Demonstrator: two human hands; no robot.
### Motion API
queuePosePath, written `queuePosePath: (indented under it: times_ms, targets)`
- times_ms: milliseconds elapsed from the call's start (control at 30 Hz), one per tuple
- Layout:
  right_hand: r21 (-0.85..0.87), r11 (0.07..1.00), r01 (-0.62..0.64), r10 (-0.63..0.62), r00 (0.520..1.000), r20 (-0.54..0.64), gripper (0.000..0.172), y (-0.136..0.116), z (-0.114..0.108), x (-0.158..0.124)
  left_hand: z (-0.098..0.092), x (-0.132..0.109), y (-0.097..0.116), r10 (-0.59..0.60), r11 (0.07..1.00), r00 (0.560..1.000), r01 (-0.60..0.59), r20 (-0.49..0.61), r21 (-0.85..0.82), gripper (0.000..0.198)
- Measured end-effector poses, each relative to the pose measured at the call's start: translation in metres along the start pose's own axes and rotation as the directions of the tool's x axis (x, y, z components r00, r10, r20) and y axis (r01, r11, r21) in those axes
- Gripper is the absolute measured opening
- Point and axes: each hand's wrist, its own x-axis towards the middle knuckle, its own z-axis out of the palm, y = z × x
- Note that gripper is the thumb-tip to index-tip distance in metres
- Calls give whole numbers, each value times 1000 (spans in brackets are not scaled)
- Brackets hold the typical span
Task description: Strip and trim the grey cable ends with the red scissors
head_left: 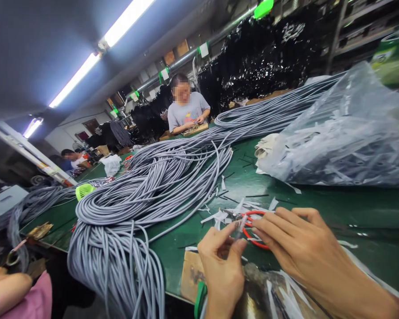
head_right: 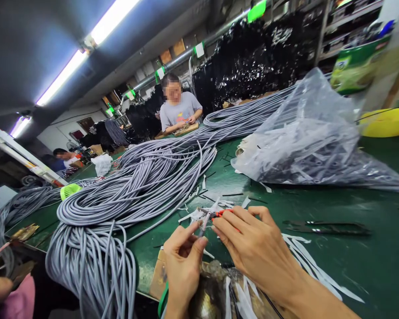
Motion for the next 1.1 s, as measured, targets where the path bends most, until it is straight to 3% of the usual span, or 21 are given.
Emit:
queuePosePath:
  times_ms: [200, 267, 333, 433, 500, 567, 600, 633, 733, 833, 967, 1100]
  targets:
    - [93, 996, -4, -5, 995, 96, 24, 5, 1, -10, -1, -2, -2, 38, 998, 998, -41, 56, 44, 21]
    - [233, 968, -87, 53, 987, 149, 22, 5, 4, -15, -1, -3, -1, 40, 999, 997, -43, 69, 34, 20]
    - [418, 869, -265, 170, 953, 251, 26, 2, 5, -16, 0, -4, -1, 19, 1000, 997, -20, 78, 22, 21]
    - [627, 538, -563, 402, 826, 396, 42, 0, 0, -6, 2, -4, -3, -48, 999, 998, 48, 31, 22, 29]
    - [725, 289, -625, 596, 710, 375, 51, 1, -6, 3, 4, -3, -3, -89, 995, 996, 90, -30, 42, 33]
    - [743, 188, -642, 753, 580, 310, 52, 4, -9, 7, 6, -3, -2, -94, 993, 992, 100, -90, 64, 33]
    - [710, 200, -676, 780, 548, 303, 49, 4, -8, 7, 7, -4, -1, -77, 994, 990, 86, -116, 73, 31]
    - [653, 242, -717, 773, 549, 316, 43, 4, -6, 6, 8, -4, -1, -49, 995, 989, 60, -138, 79, 29]
    - [522, 434, -734, 645, 658, 388, 20, -3, 7, -5, 9, -5, -1, 43, 995, 989, -29, -140, 100, 23]
    - [517, 530, -672, 580, 732, 357, 17, -10, 18, -14, 7, -4, -1, 108, 985, 991, -96, -78, 142, 11]
    - [515, 463, -722, 614, 680, 401, 21, -8, 20, -18, 7, -5, 1, 146, 976, 989, -139, -30, 166, 10]
    - [555, 326, -766, 646, 609, 461, 24, -4, 23, -19, 7, -9, -1, 56, 991, 998, -59, 27, 118, 5]
